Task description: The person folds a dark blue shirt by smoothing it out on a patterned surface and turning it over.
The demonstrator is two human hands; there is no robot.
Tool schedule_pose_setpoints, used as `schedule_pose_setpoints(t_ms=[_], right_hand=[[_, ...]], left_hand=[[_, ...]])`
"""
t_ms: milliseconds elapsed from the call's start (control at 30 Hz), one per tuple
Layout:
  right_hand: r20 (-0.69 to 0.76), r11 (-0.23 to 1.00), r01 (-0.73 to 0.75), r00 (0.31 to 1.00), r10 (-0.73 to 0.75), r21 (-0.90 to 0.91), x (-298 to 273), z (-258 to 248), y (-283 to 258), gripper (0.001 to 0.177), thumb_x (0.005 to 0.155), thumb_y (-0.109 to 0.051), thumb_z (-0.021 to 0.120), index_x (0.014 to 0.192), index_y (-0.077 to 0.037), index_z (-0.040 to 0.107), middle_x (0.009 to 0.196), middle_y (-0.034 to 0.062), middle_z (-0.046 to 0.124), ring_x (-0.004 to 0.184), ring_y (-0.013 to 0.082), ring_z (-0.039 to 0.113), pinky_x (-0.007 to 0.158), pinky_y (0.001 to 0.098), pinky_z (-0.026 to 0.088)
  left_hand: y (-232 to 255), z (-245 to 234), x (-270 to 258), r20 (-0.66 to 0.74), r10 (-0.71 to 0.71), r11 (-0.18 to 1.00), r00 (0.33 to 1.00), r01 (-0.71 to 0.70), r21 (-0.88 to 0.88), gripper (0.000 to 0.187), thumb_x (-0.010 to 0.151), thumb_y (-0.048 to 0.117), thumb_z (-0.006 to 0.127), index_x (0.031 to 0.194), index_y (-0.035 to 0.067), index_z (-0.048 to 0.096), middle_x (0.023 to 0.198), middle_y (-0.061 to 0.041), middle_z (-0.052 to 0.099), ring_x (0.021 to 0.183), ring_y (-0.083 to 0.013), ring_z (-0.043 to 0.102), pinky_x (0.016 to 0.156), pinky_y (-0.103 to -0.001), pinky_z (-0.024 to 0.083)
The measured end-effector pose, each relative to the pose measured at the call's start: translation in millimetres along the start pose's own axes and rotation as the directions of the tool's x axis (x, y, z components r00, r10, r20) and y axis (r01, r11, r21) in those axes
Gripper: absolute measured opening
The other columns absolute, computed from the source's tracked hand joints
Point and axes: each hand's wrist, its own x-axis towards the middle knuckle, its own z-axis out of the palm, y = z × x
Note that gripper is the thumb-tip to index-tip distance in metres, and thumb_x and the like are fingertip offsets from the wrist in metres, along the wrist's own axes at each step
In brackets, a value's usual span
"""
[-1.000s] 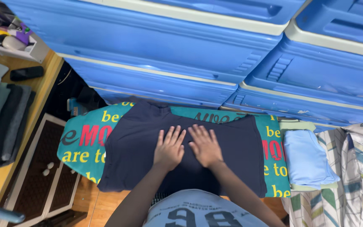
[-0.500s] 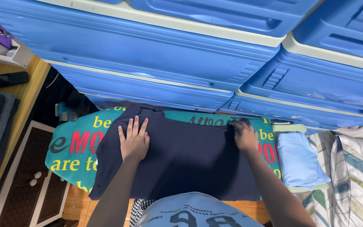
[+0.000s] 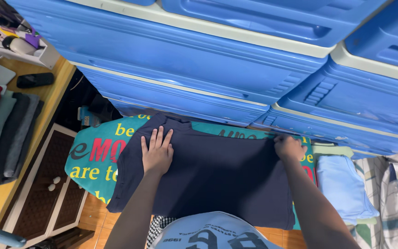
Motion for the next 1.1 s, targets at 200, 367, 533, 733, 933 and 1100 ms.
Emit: schedule_pose_setpoints(t_ms=[200,367,533,733,933,1100], right_hand=[[-0.188,0.998,0.061,0.98,-0.06,0.001,-42,12,-36,0.029,0.096,-0.035,0.063,0.121,-0.021,0.068,0.128,0.0056,0.068,0.127,0.0303,0.057,0.108,0.0529,0.036],[-0.489,0.949,0.313,0.832,-0.262,0.025,-106,4,-76,0.041,0.091,-0.027,0.061,0.129,-0.012,0.06,0.142,0.0142,0.057,0.139,0.0327,0.047,0.116,0.0697,0.013],[-0.168,0.732,0.596,0.8,-0.576,0.329,-165,-5,-114,0.051,0.101,-0.029,0.049,0.151,-0.019,0.047,0.163,0.0097,0.04,0.153,0.0311,0.033,0.125,0.0508,0.019],[-0.077,0.876,0.477,0.878,-0.472,0.07,-122,2,-58,0.058,0.103,-0.042,0.045,0.156,-0.021,0.039,0.164,0.0069,0.035,0.154,0.0295,0.028,0.124,0.051,0.018],[-0.119,0.976,0.195,0.976,-0.183,0.095,-67,18,21,0.064,0.105,-0.04,0.042,0.161,-0.015,0.025,0.167,0.0057,0.024,0.154,0.0304,0.019,0.12,0.0626,0.01],[-0.309,0.974,0.227,0.927,-0.21,0.02,-116,10,-27,0.062,0.108,-0.038,0.043,0.163,-0.013,0.028,0.169,0.0124,0.027,0.16,0.0317,0.021,0.125,0.0663,0.013]], left_hand=[[2,1,-1,0.028,-0.002,0.999,1.0,0.001,0.042,0.059,0.1,0.036,0.042,0.158,0.033,0.033,0.166,-0.002,0.029,0.153,-0.0203,0.023,0.123,-0.058,0.01],[1,3,-2,0.023,-0.003,0.999,1.0,0.002,0.035,0.058,0.1,0.037,0.041,0.158,0.033,0.032,0.166,-0.002,0.028,0.154,-0.0202,0.023,0.124,-0.058,0.009],[0,4,1,0.021,0.009,0.999,1.0,-0.01,0.041,0.059,0.1,0.037,0.041,0.158,0.033,0.031,0.167,-0.002,0.027,0.154,-0.0201,0.022,0.123,-0.058,0.009],[-2,10,2,0.039,0.005,0.999,0.999,-0.006,0.039,0.059,0.101,0.038,0.04,0.159,0.034,0.03,0.167,-0.002,0.027,0.154,-0.0197,0.022,0.124,-0.058,0.008],[3,4,1,-0.034,0.007,1.0,0.999,-0.007,0.01,0.059,0.099,0.035,0.044,0.157,0.032,0.035,0.165,-0.003,0.031,0.153,-0.0207,0.025,0.124,-0.06,0.01],[59,-29,-16,-0.052,-0.07,0.961,0.996,0.082,0.266,0.063,0.094,0.028,0.051,0.156,0.017,0.041,0.164,-0.011,0.034,0.153,-0.0223,0.028,0.12,-0.064,0.014]])
